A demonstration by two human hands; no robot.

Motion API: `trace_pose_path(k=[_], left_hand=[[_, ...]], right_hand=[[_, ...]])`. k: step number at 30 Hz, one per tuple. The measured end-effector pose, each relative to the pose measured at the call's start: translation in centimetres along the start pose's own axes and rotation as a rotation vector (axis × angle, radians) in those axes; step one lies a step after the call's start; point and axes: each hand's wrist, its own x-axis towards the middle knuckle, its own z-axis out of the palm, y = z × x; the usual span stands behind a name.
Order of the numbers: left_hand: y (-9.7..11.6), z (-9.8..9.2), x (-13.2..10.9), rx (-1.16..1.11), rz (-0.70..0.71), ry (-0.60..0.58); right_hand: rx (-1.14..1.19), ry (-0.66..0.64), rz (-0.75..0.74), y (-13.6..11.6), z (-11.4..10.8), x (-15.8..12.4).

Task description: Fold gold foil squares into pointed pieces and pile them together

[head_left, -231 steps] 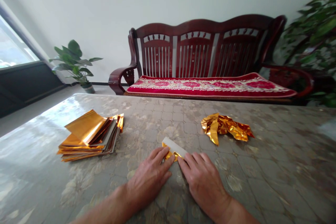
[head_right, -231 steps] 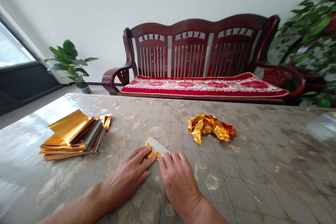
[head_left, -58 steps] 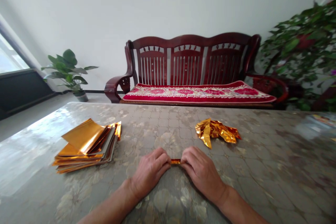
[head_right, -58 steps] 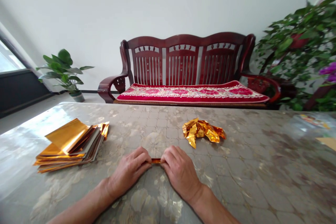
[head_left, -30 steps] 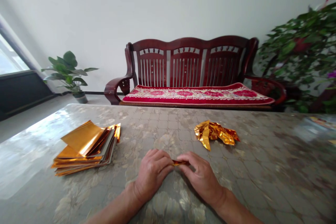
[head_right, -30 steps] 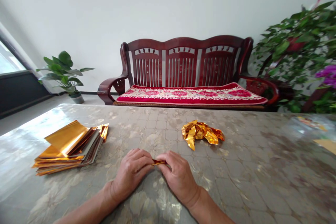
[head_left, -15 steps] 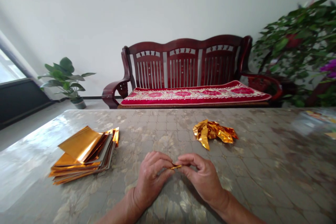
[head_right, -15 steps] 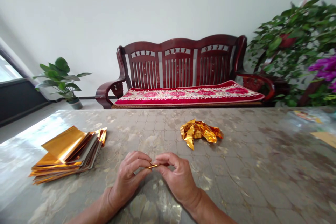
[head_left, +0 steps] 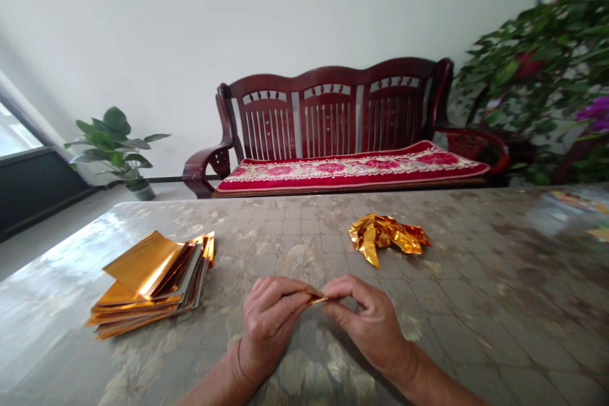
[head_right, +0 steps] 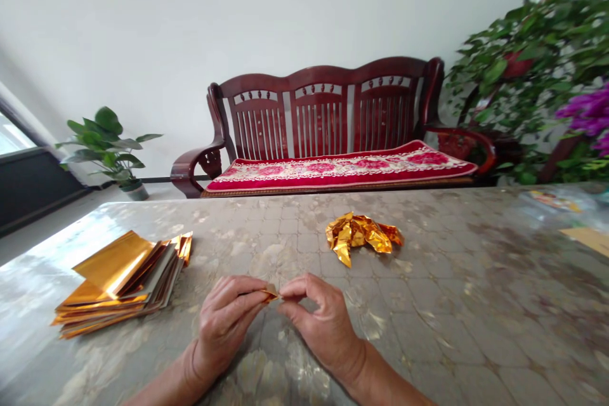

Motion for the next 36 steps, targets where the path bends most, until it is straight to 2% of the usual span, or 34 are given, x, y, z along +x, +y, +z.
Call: trace_pose_path(k=[9, 21, 30, 36], left_hand=[[0.3, 0.4, -0.3, -0.129, -0.008, 0.028], [1.0, 1.0, -0.1, -0.359, -0.233, 0.043], [1.1, 1.1, -0.1, -0.445, -0.327, 0.026], [1.5, 0.9, 0.0, -0.404, -0.312, 0.017]], right_hand=[[0.085, 0.018, -0.119, -0.9, 0.0, 0.3], [0.133, 0.018, -0.095, -0.8, 0.1, 0.3], [0.241, -0.021, 0.078, -0.5, 0.3, 0.1], [0.372, -0.049, 0.259, -0.2, 0.4, 0.3]])
